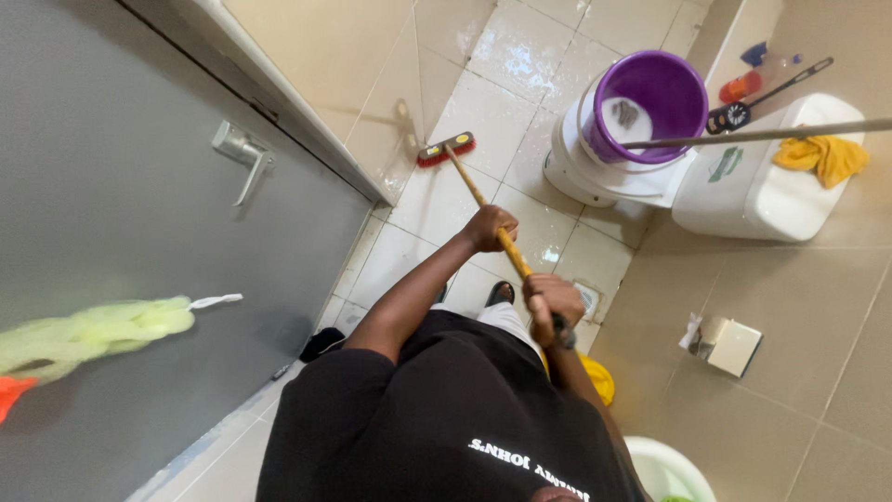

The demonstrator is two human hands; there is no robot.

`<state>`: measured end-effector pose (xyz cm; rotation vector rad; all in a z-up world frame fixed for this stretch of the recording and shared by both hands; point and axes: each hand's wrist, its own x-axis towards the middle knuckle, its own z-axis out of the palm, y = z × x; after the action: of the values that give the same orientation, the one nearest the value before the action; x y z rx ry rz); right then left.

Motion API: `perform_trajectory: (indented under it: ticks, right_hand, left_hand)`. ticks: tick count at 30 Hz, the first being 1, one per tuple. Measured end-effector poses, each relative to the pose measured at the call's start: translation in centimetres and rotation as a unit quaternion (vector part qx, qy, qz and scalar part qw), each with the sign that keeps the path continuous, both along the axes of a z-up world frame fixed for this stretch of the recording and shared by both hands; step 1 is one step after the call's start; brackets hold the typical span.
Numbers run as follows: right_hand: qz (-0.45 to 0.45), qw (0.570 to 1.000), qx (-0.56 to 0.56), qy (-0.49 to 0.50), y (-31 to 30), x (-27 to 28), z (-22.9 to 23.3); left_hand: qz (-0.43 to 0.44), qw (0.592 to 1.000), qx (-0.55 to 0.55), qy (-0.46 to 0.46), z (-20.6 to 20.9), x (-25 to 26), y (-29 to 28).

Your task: The person mops a tiled bathroom floor using a string mop and a scrub brush. They repeatedly dip the mop into a purple bucket, wring it, and mop the floor around a toilet, sink, and drain. The scrub brush is used to clean the floor near the drain and along the base of the toilet.

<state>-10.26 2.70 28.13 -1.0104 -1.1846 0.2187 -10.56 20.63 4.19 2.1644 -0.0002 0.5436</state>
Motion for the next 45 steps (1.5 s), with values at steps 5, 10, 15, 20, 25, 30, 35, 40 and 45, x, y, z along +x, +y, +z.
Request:
perform_trajectory:
  ticks: [5,10,15,20,25,30,35,40,45]
  right_hand:
    - [-0.092,0.986,-0.021,0.139,-3.0,-3.3,2.5]
    - [-0.003,0.997,0.062,-0.036,0.7,-7.0,-1.0]
    - [-0.077,0.995,-0.064,-0.021,1.4,-9.0,-0.8]
    - [-0.087,0.988,-0.01,0.128,-0.5,-8.9,2.1]
    - [-0.067,0.994,-0.073,-0.043,2.6,-9.5,-0.5]
    - [-0.124,0.985,-0.115,0.037,1.2,-9.1,1.0]
    - [-0.12,0.989,-0.04,0.082,0.2,-9.7,1.5]
    - [-0.085,0.99,-0.098,-0.053,3.2,-10.4,-0.6]
    - [-0.107,0.984,-0.119,0.076,-0.6,-9.6,3.1]
  left_hand:
    - [-0.032,0.999,-0.003,0.027,1.4,-1.5,-3.1]
    - [-0.038,0.998,0.008,-0.043,-0.5,-6.2,0.2]
    - [-0.035,0.999,-0.002,-0.009,-1.3,-5.2,2.2]
    - [-0.028,0.999,-0.017,-0.016,1.5,-7.3,-1.4]
    - [-0.006,0.999,-0.005,-0.035,0.1,-7.0,2.5]
    - [-0.014,1.0,-0.02,-0.013,0.5,-6.0,1.4]
    - [0.003,0.999,-0.005,-0.041,0.9,-8.2,-0.6]
    - [-0.024,1.0,0.002,-0.019,-0.6,-6.1,3.3]
    - [0.006,1.0,-0.028,-0.006,1.0,-7.3,-1.3]
